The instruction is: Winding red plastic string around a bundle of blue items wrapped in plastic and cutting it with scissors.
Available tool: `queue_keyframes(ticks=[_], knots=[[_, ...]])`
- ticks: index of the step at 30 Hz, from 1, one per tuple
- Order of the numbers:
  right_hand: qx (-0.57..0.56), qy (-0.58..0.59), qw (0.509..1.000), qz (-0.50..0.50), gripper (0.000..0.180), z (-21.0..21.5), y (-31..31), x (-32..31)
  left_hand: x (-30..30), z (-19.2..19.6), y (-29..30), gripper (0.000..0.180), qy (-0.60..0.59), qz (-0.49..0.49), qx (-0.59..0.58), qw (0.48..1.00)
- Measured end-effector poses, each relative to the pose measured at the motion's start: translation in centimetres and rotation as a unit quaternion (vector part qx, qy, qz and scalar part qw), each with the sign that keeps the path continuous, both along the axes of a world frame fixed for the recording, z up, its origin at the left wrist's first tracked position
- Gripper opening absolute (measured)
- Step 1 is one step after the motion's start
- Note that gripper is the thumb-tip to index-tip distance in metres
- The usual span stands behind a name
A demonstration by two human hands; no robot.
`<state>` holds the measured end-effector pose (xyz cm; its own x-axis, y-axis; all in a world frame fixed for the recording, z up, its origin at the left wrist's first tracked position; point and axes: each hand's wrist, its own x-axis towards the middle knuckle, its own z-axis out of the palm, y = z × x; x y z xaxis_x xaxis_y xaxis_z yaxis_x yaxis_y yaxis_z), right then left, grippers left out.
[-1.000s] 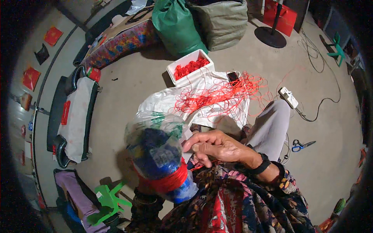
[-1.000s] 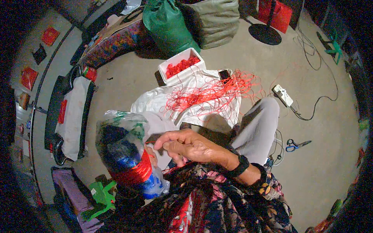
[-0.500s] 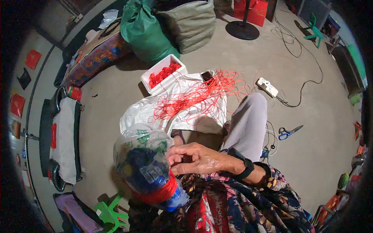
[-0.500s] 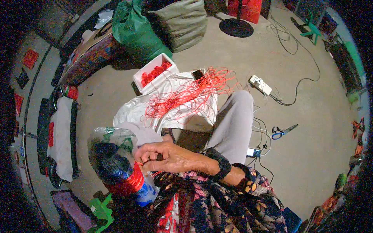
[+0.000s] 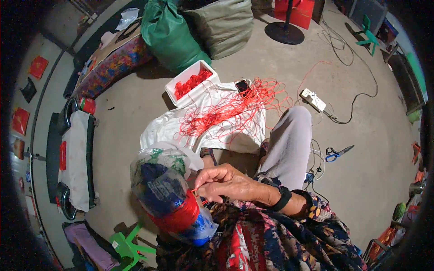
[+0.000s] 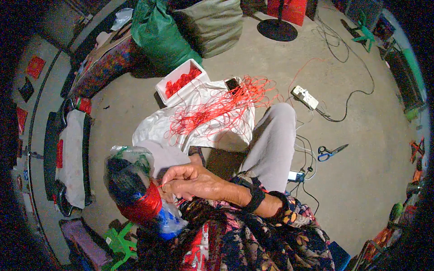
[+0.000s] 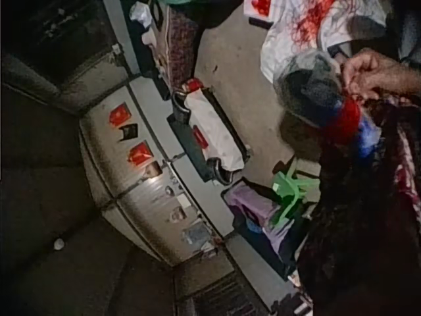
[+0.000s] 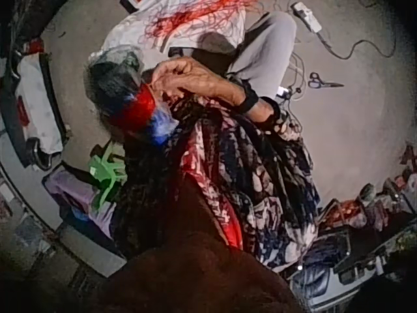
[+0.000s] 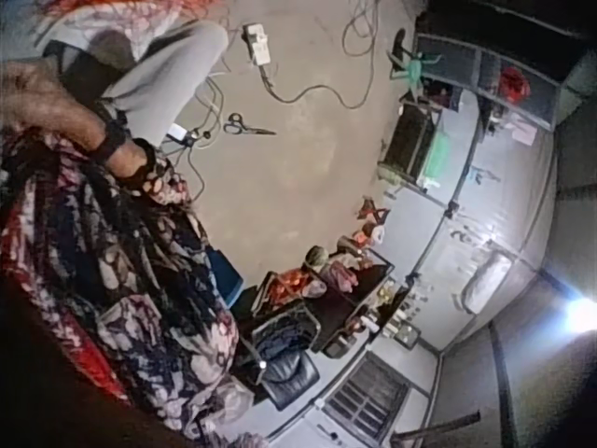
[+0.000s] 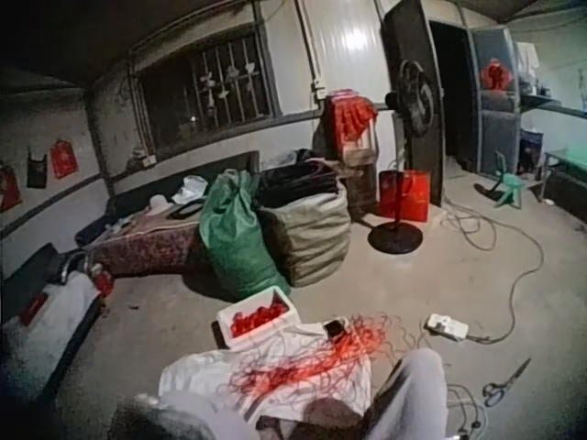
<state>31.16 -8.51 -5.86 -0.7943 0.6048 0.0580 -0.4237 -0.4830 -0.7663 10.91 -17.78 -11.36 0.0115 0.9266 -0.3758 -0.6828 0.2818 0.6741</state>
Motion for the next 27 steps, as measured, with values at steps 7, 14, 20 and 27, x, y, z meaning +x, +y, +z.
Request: queue_keyframes(ticks=[7, 14, 20, 27], knots=[[-0.21, 0.086, 0.974, 0.008, 0.01, 0.5, 0.0, -0.1, 1.0, -0.6, 1.2, 0.064, -0.013, -0.019, -0.003, 1.0], [-0.176, 0.106, 0.978, -0.04, 0.011, 1.6, 0.5, 0.1, 0.1, -0.4, 2.1, 0.065, -0.008, -0.023, -0.005, 1.0], [-0.138, 0.105, 0.985, 0.008, 0.011, 1.9, 1.1, 0.7, 0.0, -0.9, 2.4, 0.066, -0.013, -0.03, -0.008, 0.999], [-0.13, 0.004, 0.988, 0.088, 0.012, 2.8, 1.0, 0.3, -0.8, -0.8, 2.3, 0.067, -0.018, -0.03, -0.009, 0.999]])
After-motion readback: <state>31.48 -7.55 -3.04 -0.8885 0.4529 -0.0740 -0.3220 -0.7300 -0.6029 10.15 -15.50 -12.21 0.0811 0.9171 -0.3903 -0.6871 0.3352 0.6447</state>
